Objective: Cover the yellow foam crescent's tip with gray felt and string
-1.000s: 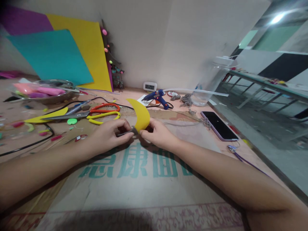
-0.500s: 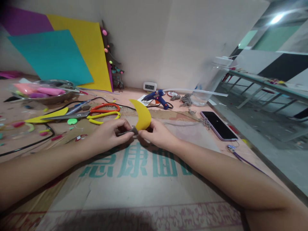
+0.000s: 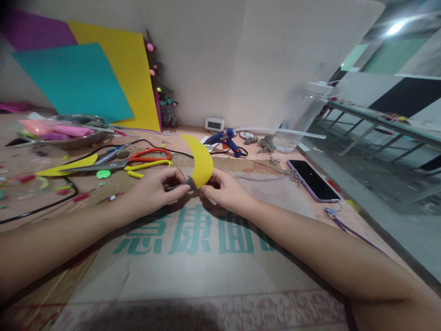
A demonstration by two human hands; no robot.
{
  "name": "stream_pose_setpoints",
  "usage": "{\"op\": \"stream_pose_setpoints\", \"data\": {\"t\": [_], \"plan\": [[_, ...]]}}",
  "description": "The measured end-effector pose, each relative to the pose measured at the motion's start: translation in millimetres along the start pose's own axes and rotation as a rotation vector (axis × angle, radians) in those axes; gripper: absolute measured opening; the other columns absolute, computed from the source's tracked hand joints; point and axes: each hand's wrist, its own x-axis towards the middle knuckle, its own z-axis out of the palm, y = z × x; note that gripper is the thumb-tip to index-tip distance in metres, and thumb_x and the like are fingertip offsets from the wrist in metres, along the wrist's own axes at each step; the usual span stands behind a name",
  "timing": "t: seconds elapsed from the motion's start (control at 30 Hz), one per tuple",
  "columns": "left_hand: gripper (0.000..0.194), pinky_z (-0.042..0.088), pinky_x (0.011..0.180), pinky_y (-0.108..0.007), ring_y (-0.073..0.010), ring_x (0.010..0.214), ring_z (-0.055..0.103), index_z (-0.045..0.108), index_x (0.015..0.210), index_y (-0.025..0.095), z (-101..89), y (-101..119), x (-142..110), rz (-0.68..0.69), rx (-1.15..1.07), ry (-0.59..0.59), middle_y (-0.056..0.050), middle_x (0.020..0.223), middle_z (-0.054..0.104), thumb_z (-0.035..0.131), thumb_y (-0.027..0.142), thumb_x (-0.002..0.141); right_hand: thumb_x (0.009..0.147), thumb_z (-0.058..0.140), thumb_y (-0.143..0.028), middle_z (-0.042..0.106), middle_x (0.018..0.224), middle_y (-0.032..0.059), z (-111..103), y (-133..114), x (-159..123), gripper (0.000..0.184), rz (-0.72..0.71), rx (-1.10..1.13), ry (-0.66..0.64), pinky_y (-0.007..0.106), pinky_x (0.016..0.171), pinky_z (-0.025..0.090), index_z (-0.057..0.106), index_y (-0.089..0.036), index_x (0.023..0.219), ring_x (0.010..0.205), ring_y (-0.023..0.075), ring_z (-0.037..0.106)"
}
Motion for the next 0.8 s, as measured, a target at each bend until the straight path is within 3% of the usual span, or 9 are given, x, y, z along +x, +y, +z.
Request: {"op": "stream_pose_setpoints", "data": {"t": [0.2, 0.7, 0.8], "plan": [[0.015, 0.04, 0.061, -0.026, -0.0144, 0.068, 0.055, 0.059, 0.075, 0.018, -0.3, 0.2, -1.2, 0.019, 0.005, -0.012, 0.001, 0.071, 0.062, 0.058, 0.031, 0.082, 0.08, 0.062, -0.029, 0.06, 0.072, -0.0018, -0.7, 0.1, -0.9, 0.017, 0.006, -0.065, 0.011, 0.022, 0.055, 0.042, 0.056, -0.017, 0.089, 0.061, 0.0108, 0.054], [0.015, 0.039, 0.057, -0.024, -0.0137, 0.064, 0.055, 0.06, 0.075, 0.018, -0.1, 3.1, -1.4, 0.024, -0.002, -0.045, 0.002, 0.069, 0.063, 0.058, 0.031, 0.082, 0.072, 0.053, -0.016, 0.058, 0.063, -0.0032, -0.2, -0.6, -0.2, 0.004, 0.037, -0.061, 0.001, 0.021, 0.048, 0.038, 0.054, -0.019, 0.074, 0.053, 0.0093, 0.051], [0.015, 0.039, 0.058, -0.025, -0.0138, 0.065, 0.055, 0.059, 0.073, 0.018, 0.5, 1.7, -0.8, 0.018, 0.007, -0.008, 0.001, 0.069, 0.062, 0.059, 0.03, 0.081, 0.073, 0.055, -0.016, 0.06, 0.067, -0.0027, -0.1, -0.4, 0.1, 0.008, 0.006, -0.013, -0.009, 0.021, 0.051, 0.041, 0.056, -0.018, 0.08, 0.058, 0.0102, 0.054]]}}
